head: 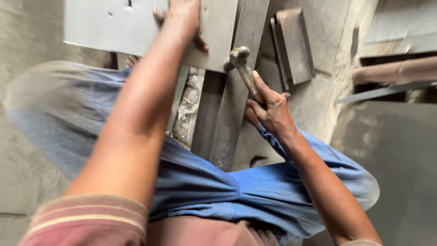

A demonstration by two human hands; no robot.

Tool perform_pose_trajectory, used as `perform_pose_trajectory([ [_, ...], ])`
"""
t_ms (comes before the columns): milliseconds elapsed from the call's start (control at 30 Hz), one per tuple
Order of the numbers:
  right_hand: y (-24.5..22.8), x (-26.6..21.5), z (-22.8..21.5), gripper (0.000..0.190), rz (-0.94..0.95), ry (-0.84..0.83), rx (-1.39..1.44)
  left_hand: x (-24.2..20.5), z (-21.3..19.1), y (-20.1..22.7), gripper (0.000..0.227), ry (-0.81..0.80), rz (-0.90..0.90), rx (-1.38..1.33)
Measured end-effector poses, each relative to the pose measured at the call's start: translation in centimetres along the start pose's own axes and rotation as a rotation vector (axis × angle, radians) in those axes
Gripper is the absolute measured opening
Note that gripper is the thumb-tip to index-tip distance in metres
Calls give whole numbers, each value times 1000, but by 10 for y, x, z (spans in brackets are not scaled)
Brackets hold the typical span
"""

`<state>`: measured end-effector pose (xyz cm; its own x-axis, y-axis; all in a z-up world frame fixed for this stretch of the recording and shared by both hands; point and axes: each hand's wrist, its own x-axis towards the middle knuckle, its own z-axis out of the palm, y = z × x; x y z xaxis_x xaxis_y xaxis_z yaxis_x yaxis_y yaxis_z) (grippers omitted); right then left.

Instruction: The person sits on the floor and uses a hammer to strike a rectangular metal box and a flat metal sheet placed on a steel rail. They repeatedly hit the metal pieces to flatten or shape them.

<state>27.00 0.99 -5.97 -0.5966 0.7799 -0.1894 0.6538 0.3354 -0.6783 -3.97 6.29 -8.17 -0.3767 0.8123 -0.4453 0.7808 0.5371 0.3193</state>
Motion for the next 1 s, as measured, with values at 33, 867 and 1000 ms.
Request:
perform_pose_trajectory([
  [33,2,4,-3,78,97,-44,18,0,3,-4,142,17,-38,-28],
  [867,111,23,82,100,81,107,88,13,28,-71,64,1224,-70,-1616],
  [1000,106,29,84,98,159,116,132,-33,-83,-90,56,1167,373,-972],
])
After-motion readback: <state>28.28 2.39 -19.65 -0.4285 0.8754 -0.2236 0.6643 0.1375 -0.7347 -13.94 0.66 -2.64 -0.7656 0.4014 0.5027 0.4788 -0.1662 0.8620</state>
